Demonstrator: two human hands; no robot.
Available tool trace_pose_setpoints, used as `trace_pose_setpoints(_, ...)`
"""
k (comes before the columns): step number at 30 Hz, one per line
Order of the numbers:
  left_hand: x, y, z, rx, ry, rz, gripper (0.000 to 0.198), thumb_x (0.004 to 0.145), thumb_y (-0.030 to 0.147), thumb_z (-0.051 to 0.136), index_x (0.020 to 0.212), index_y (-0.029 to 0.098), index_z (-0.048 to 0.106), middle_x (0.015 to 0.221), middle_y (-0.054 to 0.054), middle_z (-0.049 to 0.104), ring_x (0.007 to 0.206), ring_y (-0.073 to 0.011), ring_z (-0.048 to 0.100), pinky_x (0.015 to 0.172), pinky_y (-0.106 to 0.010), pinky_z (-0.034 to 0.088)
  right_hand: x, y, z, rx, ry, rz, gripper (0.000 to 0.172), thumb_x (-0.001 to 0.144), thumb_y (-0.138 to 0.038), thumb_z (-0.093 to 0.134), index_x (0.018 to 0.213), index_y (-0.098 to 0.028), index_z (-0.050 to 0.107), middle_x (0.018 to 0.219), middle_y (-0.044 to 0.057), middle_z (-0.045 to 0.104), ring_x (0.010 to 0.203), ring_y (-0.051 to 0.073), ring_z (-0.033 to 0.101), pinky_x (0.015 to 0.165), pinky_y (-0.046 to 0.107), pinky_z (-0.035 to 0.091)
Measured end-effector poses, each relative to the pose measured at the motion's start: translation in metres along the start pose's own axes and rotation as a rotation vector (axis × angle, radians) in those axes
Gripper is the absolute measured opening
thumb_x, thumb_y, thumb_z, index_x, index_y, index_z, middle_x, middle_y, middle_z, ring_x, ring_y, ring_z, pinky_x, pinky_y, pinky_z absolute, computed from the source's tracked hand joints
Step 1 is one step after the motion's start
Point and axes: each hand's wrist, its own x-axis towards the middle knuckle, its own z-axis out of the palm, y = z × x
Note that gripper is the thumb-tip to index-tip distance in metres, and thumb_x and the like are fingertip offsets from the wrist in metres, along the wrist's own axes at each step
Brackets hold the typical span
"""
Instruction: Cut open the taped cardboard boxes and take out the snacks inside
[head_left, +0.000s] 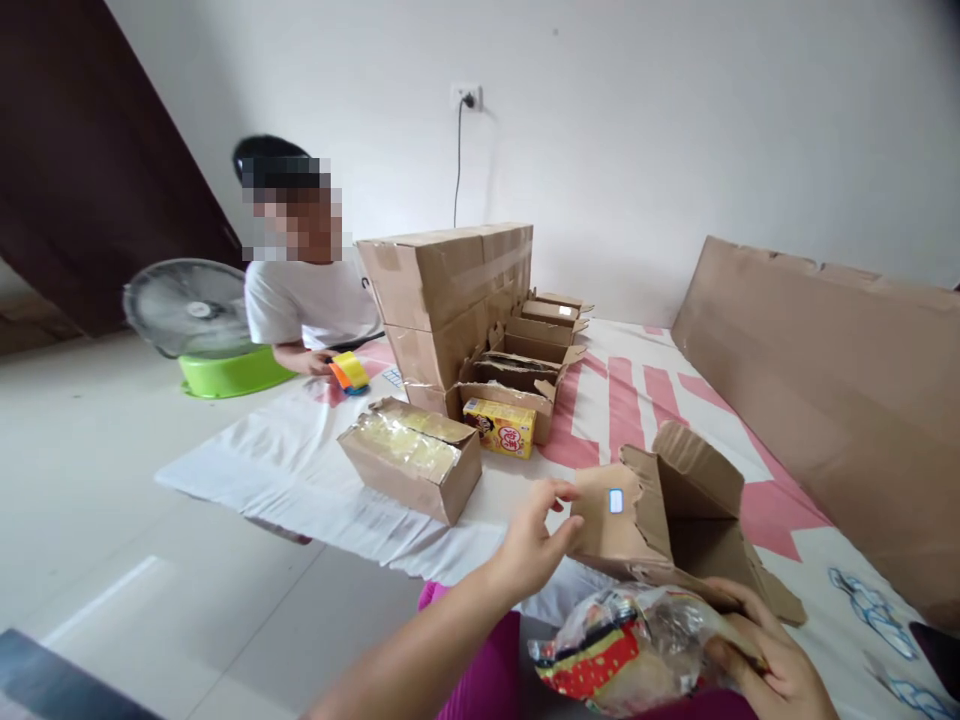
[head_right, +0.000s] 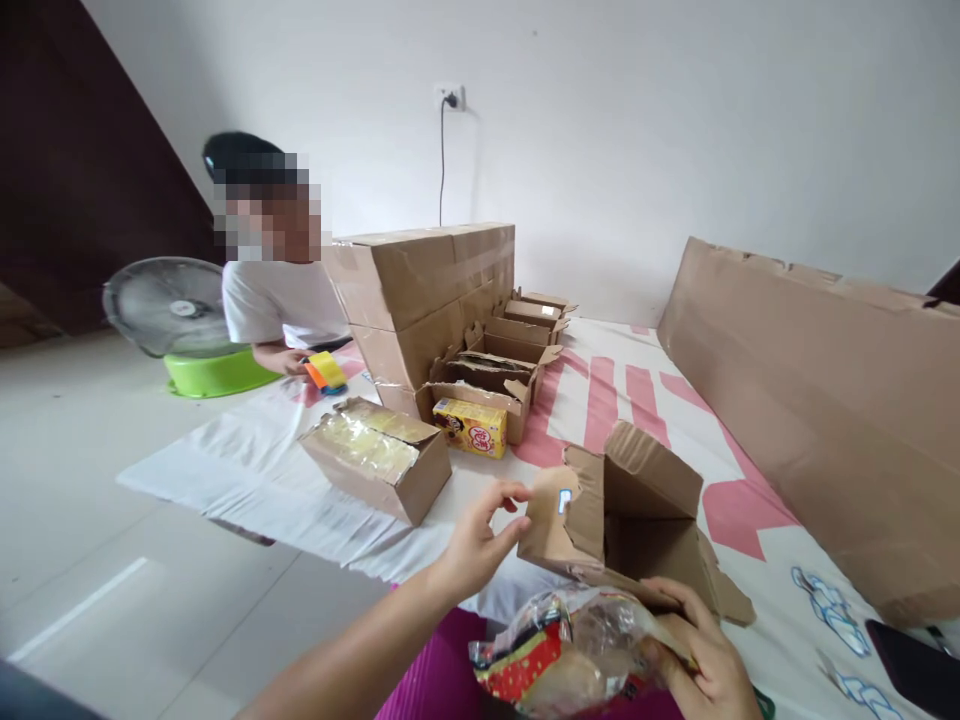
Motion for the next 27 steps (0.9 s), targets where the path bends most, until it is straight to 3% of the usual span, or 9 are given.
trace_pose_setpoints(4,0.010,0.015,0.004,-0.001,-0.135,0.081,0.036,0.078,0.023,0.069,0.113,0.020,0.060,0.109,-0.009,0.063,0.096,-0.0218,0.057,0.084,-0.036,0.049,0.000,0.004,0.001,-0.020,0.002,-0.043,0.020,0.087,-0.035,0.063,0.093,-0.024,0.078,0.110,0.011,0.071,0.100,0.025,0.072,0.085,0.026,0.058)
trace_pose_setpoints(7,0.019,0.024,0.006,-0.001,-0.170,0.076,0.033,0.083,0.018,0.062,0.116,0.019,0.062,0.106,-0.009,0.063,0.095,-0.0213,0.056,0.082,-0.034,0.047,0.000,0.005,0.002,-0.014,-0.024,-0.082,0.021,0.088,-0.033,0.060,0.094,-0.024,0.078,0.109,0.011,0.072,0.100,0.024,0.072,0.085,0.024,0.058)
trace_pose_setpoints(13,0.027,0.021,0.014,-0.192,-0.090,-0.172,0.011,0.071,0.010,0.066,0.079,0.018,0.063,0.079,0.000,0.059,0.074,-0.0141,0.053,0.070,-0.026,0.042,0.001,0.004,0.003,-0.023,-0.043,-0.082,0.022,0.090,-0.035,0.059,0.091,-0.025,0.078,0.111,0.011,0.071,0.102,0.024,0.071,0.086,0.024,0.057)
trace_pose_setpoints(19,0.034,0.000,0.016,-0.289,0.000,-0.220,0.014,0.071,0.024,0.070,0.069,0.017,0.057,0.064,0.004,0.054,0.059,-0.0110,0.047,0.059,-0.023,0.038,0.010,-0.010,0.012,-0.045,-0.042,-0.013,0.023,0.091,-0.039,0.059,0.092,-0.026,0.078,0.116,0.010,0.069,0.104,0.024,0.070,0.088,0.025,0.056)
trace_pose_setpoints(22,0.033,-0.007,0.004,-0.360,0.126,-0.196,0.019,0.075,0.032,0.067,0.071,0.018,0.055,0.069,0.003,0.054,0.063,-0.0122,0.051,0.061,-0.024,0.042,0.020,-0.021,0.020,-0.076,0.003,0.055,0.025,0.093,-0.037,0.055,0.089,-0.025,0.076,0.118,0.011,0.068,0.105,0.024,0.070,0.087,0.026,0.057)
trace_pose_setpoints(25,0.025,-0.008,-0.013,-0.416,0.353,-0.144,0.018,0.083,0.035,0.059,0.078,0.021,0.050,0.085,0.002,0.053,0.073,-0.0109,0.052,0.068,-0.022,0.043,0.034,-0.030,0.032,-0.161,0.095,0.100,0.025,0.093,-0.034,0.053,0.084,-0.022,0.072,0.131,0.013,0.061,0.105,0.026,0.069,0.085,0.030,0.058)
trace_pose_setpoints(27,0.015,-0.004,-0.022,-0.444,0.519,-0.045,0.017,0.085,0.034,0.058,0.080,0.022,0.047,0.093,0.002,0.053,0.077,-0.0102,0.052,0.072,-0.021,0.043,0.044,-0.033,0.042,-0.229,0.139,0.108,0.023,0.093,-0.029,0.051,0.082,-0.021,0.069,0.141,0.014,0.054,0.095,0.024,0.072,0.080,0.033,0.059)
